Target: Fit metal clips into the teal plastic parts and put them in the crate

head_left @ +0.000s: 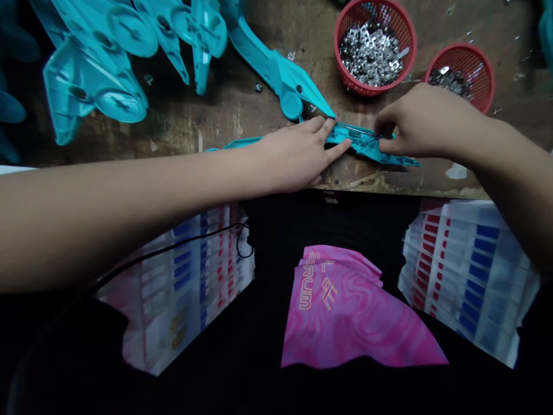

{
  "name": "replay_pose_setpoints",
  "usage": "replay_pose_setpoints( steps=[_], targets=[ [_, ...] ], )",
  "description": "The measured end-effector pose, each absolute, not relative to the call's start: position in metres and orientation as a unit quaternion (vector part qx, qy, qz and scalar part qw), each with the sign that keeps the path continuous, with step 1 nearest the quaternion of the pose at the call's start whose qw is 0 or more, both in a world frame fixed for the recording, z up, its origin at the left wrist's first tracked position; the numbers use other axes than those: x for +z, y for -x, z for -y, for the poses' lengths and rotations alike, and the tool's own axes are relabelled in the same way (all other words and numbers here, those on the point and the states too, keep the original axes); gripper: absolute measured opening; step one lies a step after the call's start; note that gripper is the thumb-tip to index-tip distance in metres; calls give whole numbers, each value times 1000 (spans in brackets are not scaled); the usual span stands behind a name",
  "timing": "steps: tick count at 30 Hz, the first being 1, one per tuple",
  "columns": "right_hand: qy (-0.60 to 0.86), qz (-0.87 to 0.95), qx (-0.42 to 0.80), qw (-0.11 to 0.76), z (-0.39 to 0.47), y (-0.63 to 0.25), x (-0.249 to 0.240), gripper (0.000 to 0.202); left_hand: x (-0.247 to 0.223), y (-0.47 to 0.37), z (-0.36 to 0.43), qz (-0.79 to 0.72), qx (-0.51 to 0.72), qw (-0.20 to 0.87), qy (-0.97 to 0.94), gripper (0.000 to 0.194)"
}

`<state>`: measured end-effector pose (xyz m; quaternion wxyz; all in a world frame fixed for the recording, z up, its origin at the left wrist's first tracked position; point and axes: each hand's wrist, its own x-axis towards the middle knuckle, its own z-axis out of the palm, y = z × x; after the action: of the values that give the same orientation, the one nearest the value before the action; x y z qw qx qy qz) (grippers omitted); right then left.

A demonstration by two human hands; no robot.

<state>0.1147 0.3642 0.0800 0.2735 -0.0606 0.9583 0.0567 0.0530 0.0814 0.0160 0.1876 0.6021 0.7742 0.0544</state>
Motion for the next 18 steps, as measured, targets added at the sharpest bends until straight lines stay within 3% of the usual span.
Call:
replay_pose_setpoints(
  steps=[8,18],
  targets=[
    [91,-962,38,253,-365,-115,83,33,24,-58,-86,-788,34,190,-585,91],
    [59,-956,100,269,-351,-121,78,36,24,-69,-86,-795,103,205,-561,99]
  ],
)
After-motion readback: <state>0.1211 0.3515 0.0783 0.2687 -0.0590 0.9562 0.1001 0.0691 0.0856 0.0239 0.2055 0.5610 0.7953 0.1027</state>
